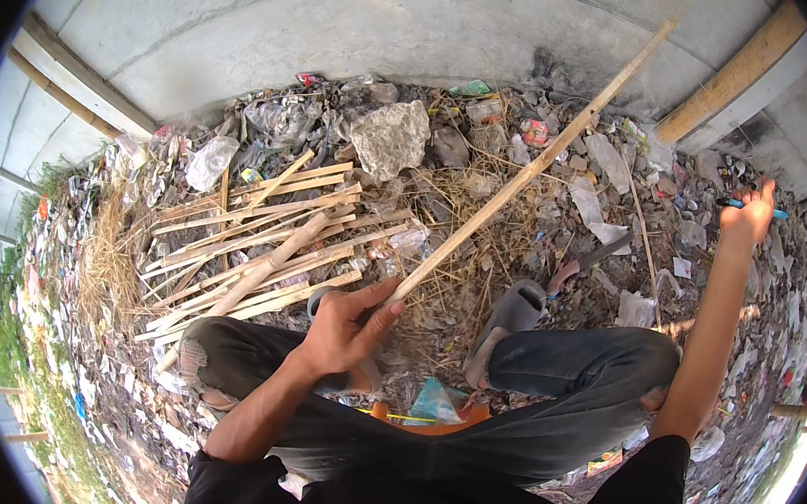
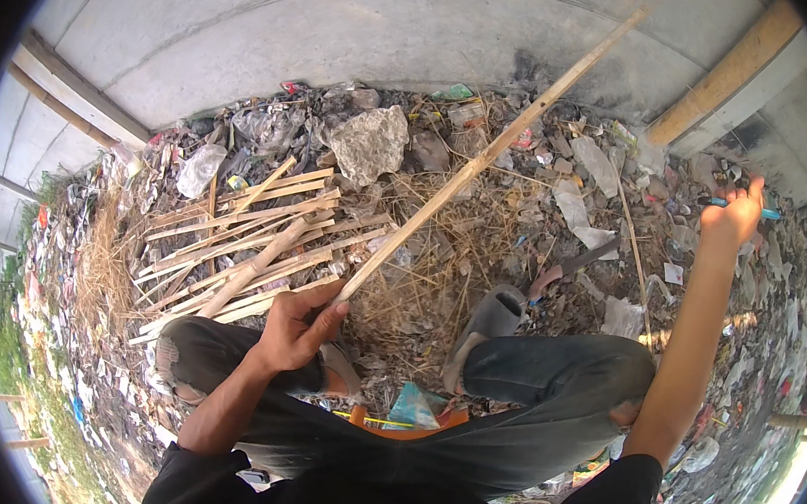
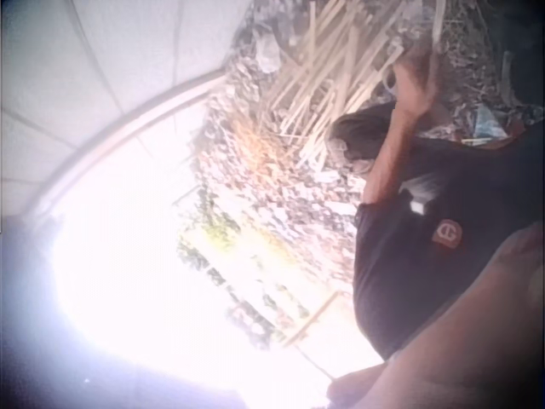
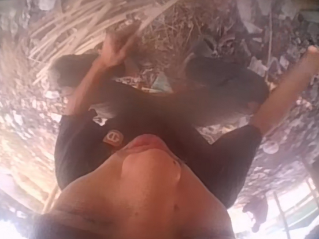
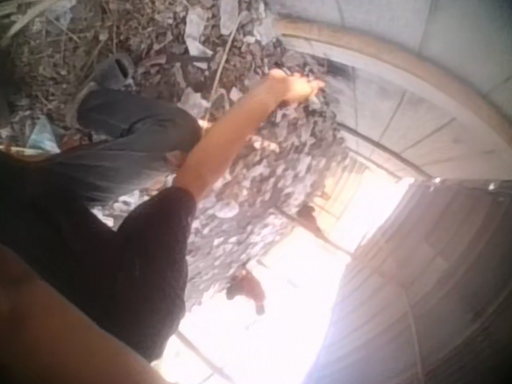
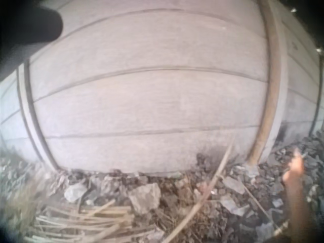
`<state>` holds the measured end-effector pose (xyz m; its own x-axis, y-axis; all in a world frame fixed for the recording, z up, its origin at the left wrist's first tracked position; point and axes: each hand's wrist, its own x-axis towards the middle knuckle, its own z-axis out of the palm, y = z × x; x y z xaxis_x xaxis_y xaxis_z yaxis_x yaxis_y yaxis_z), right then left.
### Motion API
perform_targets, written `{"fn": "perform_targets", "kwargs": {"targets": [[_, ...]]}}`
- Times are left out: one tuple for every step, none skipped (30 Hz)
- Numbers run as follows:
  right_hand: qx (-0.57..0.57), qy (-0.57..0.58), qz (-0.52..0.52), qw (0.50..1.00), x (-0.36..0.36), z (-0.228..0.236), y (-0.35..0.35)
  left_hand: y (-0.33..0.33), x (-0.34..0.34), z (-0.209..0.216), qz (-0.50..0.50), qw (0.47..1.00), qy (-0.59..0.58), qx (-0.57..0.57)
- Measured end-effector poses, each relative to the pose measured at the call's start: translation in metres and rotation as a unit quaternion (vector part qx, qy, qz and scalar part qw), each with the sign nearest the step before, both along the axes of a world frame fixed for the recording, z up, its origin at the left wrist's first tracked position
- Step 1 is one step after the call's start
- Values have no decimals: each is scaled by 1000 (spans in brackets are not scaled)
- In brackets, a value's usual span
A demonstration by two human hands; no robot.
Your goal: The person sits on the ground and uses a knife to shave the outer layer off a long bamboo stick. They hold the stick with one hand and scrape the blade along its length to remove the bark, creating thin shavings that fall to the ground.
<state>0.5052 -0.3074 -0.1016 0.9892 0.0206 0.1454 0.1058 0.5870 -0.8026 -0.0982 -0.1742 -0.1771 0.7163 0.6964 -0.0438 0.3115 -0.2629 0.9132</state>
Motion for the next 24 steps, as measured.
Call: {"fn": "perform_targets", "kwargs": {"targets": [[13,56,-57,997,12,-3,-4,5,-4,3,-17,1000,4,18],[21,59,-88,994,38,-14,-16,11,-9,10,-36,999,6,35],[26,26,-85,996,106,-27,-67,20,-7,20,-61,998,8,23],[29,-10,-82,996,154,-28,-113,31,-7,23,-85,996,12,34],[-265,-71,-199,941,151,-41,-116,36,-16,26,-83,995,2,50],[-530,-125,-291,787,140,-55,-118,40,-27,32,-79,994,-6,69],[-739,-169,-355,546,128,-63,-121,47,-37,38,-79,995,4,58],[-774,-142,-343,512,120,-65,-121,52,-46,46,-80,996,13,47],[-807,-114,-329,477,110,-62,-118,56,-54,60,-73,996,41,29],[-801,-109,-348,474,110,-64,-125,59,-62,63,-59,997,38,7],[-795,-103,-367,472,110,-66,-131,63,-70,68,-50,998,36,2],[-809,-64,-348,469,111,-69,-137,66,-81,72,-38,999,35,-2],[-822,-24,-327,466,111,-72,-143,72,-100,64,0,1000,1,-5],[-833,12,-302,464,113,-81,-147,72,-116,55,43,999,-31,-6],[-836,-15,-306,456,131,-87,-172,71,-111,56,89,992,-83,-36],[-838,-42,-310,446,145,-96,-196,72,-105,62,114,987,-96,-65],[-840,-67,-313,439,158,-100,-214,76,-99,52,144,979,-130,-63],[-681,28,-266,682,165,-99,-203,79,-96,41,181,969,-157,-58],[-459,122,-193,859,172,-95,-188,78,-86,41,206,964,-161,-53],[-194,202,-104,954,175,-87,-180,78,-72,39,230,957,-168,-49],[-246,184,-10,952,139,-91,-133,70,-69,48,268,950,-157,-35],[-295,148,77,941,90,-78,-87,66,-68,52,266,953,-145,-19],[-383,116,99,911,64,-47,-61,64,-64,51,242,959,-145,-24],[-432,4,91,897,23,-16,-40,62,-58,50,217,965,-147,-31]]}}
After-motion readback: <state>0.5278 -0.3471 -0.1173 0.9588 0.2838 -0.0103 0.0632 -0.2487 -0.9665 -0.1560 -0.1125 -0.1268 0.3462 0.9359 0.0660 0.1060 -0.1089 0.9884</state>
